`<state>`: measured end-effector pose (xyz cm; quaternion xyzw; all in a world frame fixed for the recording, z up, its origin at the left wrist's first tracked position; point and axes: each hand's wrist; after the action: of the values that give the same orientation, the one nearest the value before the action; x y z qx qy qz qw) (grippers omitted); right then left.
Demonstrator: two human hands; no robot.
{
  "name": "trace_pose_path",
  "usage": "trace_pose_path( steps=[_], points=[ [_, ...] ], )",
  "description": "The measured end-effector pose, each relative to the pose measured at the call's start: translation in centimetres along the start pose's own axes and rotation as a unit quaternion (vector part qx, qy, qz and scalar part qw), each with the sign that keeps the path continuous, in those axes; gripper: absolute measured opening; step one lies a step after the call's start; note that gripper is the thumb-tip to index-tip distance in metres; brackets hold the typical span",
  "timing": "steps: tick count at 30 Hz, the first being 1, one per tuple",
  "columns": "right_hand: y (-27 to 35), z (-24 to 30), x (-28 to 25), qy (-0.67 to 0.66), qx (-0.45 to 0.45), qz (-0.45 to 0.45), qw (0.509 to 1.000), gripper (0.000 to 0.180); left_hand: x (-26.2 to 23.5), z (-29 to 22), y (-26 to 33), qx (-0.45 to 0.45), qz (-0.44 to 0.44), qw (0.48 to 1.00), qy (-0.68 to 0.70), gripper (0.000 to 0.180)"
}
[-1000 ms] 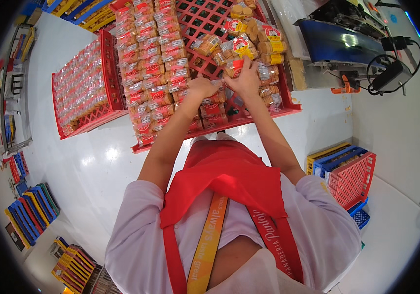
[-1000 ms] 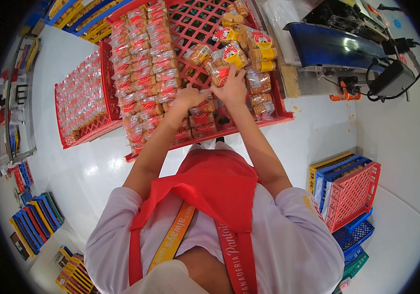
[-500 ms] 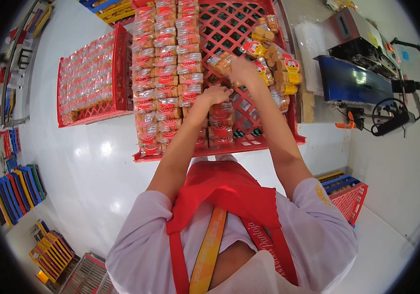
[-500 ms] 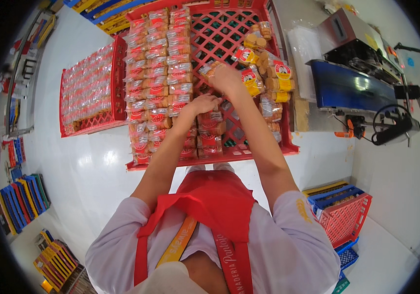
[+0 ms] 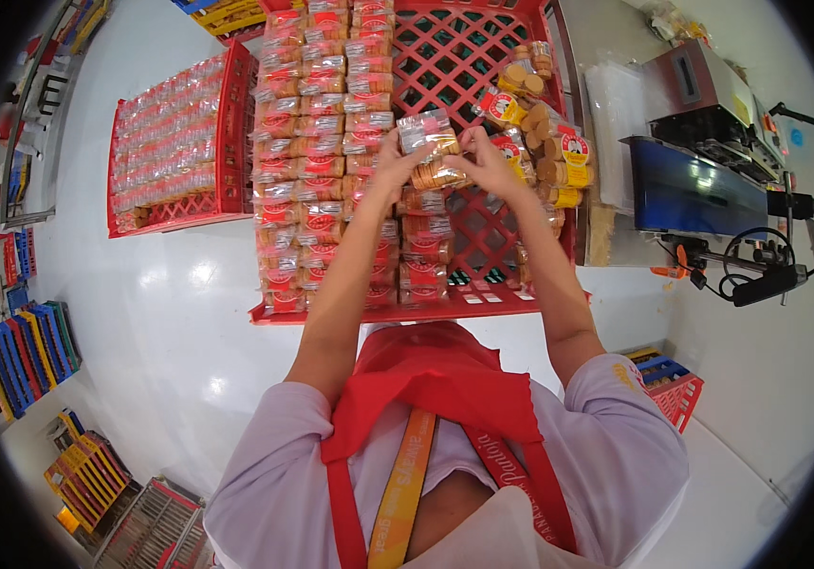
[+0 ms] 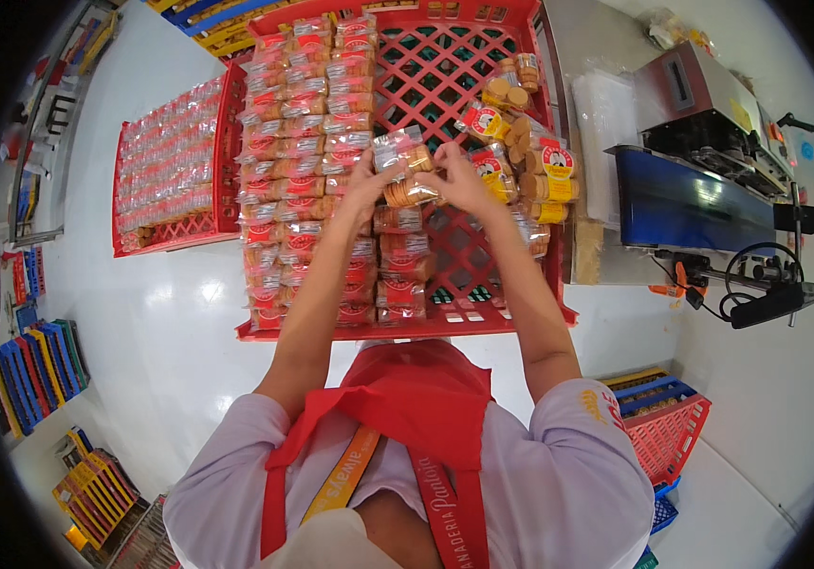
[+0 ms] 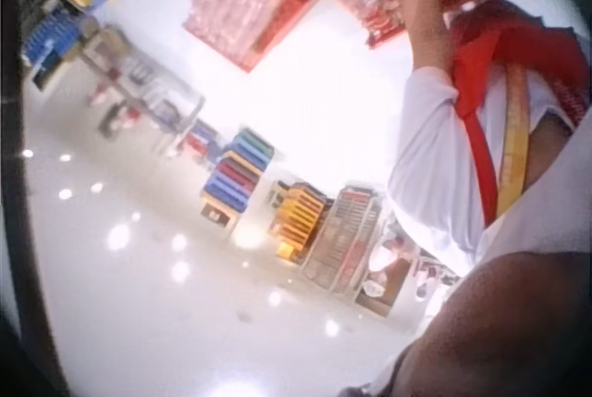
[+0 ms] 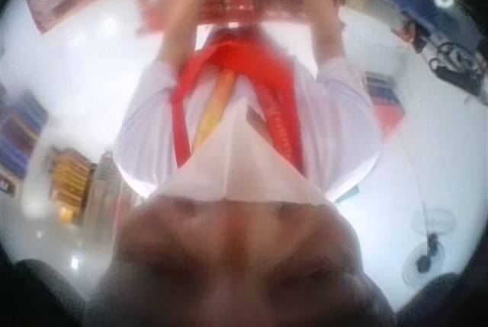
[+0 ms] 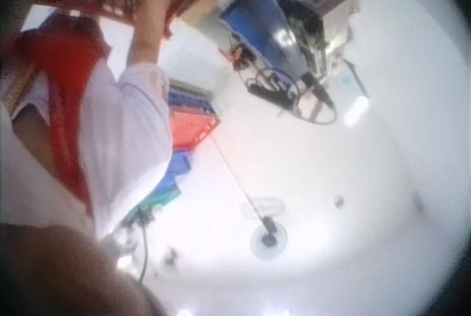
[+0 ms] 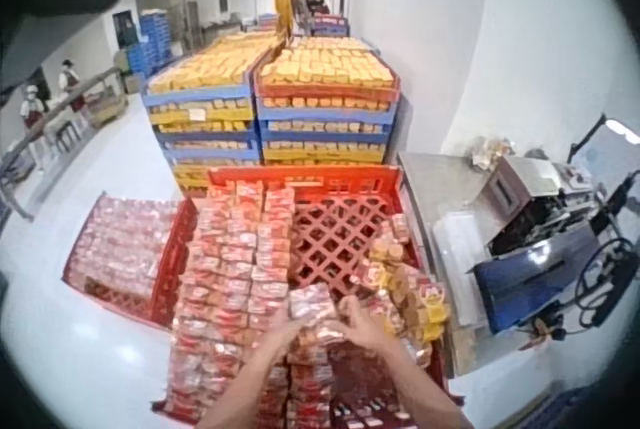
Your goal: The person places buns into clear plastic bags, seals them using a heat-sealing machine, and stacks the packaged buns into a red crate. The person repeats this process for multiple buns throughout the clip.
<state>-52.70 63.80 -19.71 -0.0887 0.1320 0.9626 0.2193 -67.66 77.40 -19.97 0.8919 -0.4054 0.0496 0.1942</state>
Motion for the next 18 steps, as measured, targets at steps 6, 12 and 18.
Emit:
trace_pose_path(
  steps=[6,12,18],
  points=[
    [-2.1,-3.1,-7.5,0.568,-0.030,0.040,0.822,0.073,-1.2,-2.5,0.6,0.180,0.064,0.935,-0.299,0.033],
    [-2.2,-1.9,-7.2,0.517,0.028,0.185,0.835,0.038,-2.7,1.5,1.9,0.218,0.198,0.841,-0.455,0.020],
    [-1.8,-1.8,-7.3,0.533,-0.044,0.098,0.839,0.020,-2.4,2.4,2.3,0.204,0.167,0.805,-0.532,0.019]
  ],
)
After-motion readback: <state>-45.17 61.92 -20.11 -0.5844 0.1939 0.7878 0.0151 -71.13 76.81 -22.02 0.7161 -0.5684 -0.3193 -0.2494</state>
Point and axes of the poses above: each hand's wrist, its own y-axis away from the middle knuckle, its own x-axis out of the palm, z = x × y, and after that the axes turned 3 degrees about -y, right-handed
